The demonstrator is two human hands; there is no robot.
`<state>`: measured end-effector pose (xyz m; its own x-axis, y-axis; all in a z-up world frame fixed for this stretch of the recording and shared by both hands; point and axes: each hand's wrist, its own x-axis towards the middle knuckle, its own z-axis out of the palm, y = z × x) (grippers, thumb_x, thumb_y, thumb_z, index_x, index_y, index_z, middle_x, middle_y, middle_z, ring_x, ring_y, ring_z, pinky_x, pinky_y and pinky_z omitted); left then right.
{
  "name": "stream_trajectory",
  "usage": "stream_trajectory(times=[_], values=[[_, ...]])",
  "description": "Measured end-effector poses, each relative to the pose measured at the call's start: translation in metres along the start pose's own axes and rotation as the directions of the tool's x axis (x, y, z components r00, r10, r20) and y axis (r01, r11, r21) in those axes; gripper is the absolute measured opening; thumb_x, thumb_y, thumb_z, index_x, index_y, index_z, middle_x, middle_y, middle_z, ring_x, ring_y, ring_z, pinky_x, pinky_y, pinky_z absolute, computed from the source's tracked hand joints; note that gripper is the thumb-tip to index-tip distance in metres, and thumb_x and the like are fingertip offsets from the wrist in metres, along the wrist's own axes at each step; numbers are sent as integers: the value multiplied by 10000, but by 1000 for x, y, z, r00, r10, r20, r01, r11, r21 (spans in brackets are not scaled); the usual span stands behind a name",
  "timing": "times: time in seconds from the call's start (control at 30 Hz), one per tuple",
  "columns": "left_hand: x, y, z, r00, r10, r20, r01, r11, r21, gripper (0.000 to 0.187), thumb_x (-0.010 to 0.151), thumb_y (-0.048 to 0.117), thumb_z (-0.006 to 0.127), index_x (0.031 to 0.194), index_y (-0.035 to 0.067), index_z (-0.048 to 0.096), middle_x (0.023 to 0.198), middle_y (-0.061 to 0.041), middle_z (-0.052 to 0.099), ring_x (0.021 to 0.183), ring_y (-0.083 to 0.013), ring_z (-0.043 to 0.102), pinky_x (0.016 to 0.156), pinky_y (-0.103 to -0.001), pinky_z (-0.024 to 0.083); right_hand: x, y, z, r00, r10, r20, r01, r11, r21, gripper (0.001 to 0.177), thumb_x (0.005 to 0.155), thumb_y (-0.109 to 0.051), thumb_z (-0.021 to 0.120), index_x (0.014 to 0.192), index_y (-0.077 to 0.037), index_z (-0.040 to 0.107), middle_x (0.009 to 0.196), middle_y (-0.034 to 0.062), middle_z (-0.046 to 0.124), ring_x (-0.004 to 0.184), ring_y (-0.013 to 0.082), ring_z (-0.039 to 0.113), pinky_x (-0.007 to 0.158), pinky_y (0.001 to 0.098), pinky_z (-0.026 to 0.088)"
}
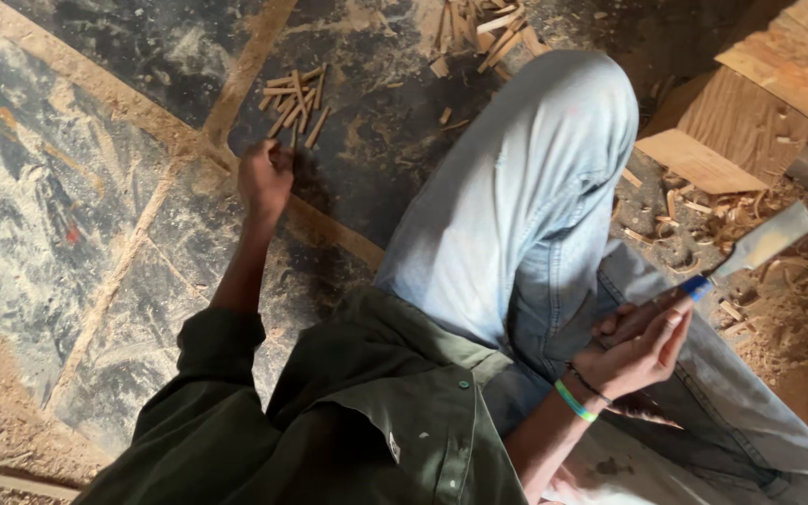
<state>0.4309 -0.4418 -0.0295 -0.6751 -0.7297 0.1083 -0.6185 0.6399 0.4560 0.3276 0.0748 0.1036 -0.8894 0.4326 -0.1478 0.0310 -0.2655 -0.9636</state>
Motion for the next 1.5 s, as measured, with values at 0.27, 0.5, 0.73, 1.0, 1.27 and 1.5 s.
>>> stream_trajectory(times=[0.27,0.5,0.73,1.0,1.27,1.5], values=[[-4,-23,50,982,136,-135,-134,991,26,107,887,96,752,898,13,685,908,-209,667,897,-413,640,772,-513,505,3,-1,18,999,8,40,-9,999,43,455,1131,-269,577,1501,-4,580,763,61,594,516,88,454,464,245,374],[8,-24,46,991,129,-27,-132,962,-241,90,948,13,700,1024,12,652,944,-161,703,860,-242,669,785,-376,532,25,13,9,998,11,56,-15,998,59,347,1124,-243,574,1355,10,621,737,36,574,543,82,480,473,247,387],[8,231,-74,875,391,-286,-475,577,-664,106,1216,-9,640,1225,-47,542,1022,-109,628,805,-152,636,754,-251,535,46,4,-6,992,79,-103,-72,995,63,327,1112,-258,611,1223,44,669,714,7,553,533,83,467,464,262,384],[-131,539,14,364,907,211,-285,324,-902,499,965,55,723,1383,-22,461,1396,-165,571,1161,-271,665,984,-370,581,58,26,-27,981,164,-103,-148,978,150,375,1023,-283,655,1344,-90,650,672,-37,539,500,47,471,430,230,358],[-245,582,26,27,988,151,-465,146,-873,326,1051,31,697,1364,20,608,1293,-146,673,1082,-295,716,939,-390,583,60,103,-57,979,157,-130,-148,986,77,337,1045,-268,678,1199,31,655,882,34,632,734,102,546,624,283,421],[-342,597,63,-243,945,218,-401,107,-910,218,1038,45,712,1251,21,676,1210,-112,691,1009,-287,727,882,-394,586,47,115,-48,991,54,-122,-61,997,-55,503,1018,-348,704,1366,3,617,1160,103,685,1056,126,624,898,296,490]])
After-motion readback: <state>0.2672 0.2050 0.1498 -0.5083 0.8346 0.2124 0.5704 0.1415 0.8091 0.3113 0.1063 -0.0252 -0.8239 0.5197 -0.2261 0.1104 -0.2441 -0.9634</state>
